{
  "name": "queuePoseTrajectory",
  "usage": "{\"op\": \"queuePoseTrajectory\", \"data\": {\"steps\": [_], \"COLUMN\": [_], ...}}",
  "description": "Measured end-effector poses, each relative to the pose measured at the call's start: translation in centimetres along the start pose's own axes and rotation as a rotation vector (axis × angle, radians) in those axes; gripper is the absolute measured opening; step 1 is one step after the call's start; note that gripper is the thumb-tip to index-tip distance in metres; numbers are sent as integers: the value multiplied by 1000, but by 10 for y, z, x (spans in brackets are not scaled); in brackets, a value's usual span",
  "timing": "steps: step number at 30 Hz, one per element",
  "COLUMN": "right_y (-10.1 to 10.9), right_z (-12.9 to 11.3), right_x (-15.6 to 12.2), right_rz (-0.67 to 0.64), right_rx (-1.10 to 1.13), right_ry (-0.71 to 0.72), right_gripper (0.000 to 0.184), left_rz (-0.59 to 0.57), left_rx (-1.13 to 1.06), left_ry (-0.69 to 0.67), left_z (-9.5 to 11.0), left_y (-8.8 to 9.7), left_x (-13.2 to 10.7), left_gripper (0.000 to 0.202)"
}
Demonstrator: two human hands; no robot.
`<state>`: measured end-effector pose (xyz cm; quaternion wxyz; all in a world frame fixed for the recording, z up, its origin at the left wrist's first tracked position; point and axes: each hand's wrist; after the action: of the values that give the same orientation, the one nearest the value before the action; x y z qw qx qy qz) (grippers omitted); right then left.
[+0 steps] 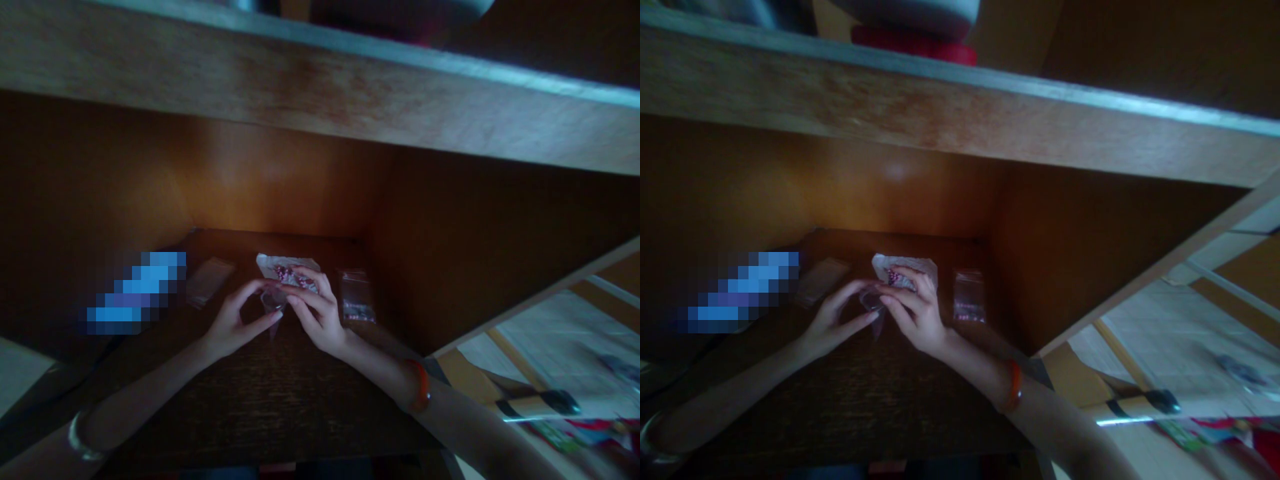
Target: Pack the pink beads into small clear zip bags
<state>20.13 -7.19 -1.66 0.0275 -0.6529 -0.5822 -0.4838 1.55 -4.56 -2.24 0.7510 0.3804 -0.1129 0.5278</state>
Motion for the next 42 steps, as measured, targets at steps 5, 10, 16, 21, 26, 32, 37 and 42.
{"op": "queuePoseTrajectory", "data": {"steps": [5,10,16,21,26,32,37,42], "right_y": [-2,-15,-23,-18,-16,-20,-20,-21], "right_z": [3,20,34,30,29,34,33,34], "right_x": [4,7,1,5,8,4,6,6], "right_rz": [42,-182,-430,-435,-330,-369,-306,-355], "right_rx": [0,-290,-430,-415,-396,-384,-347,-369], "right_ry": [-35,-91,-65,-18,1,40,-3,6], "right_gripper": [32,38,43,33,25,23,16,23], "left_rz": [44,167,292,295,288,239,259,89], "left_rx": [-17,-73,-157,-193,-151,-124,-82,-84], "left_ry": [22,77,266,266,188,172,108,128], "left_z": [-1,-1,-12,-11,-3,-2,3,-2], "left_y": [0,0,-4,-4,-2,0,3,-1], "left_x": [-1,-1,5,5,3,1,-1,0], "left_gripper": [32,29,25,26,30,29,33,35]}}
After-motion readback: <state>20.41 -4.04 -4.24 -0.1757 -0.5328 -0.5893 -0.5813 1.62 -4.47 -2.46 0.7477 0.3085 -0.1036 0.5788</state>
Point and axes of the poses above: each hand's wrist, its own x-axis towards the middle knuckle, its own y-axis out of the back of the hand, z = x × y, and after that the axes turned 4 degrees about -y, right-handed
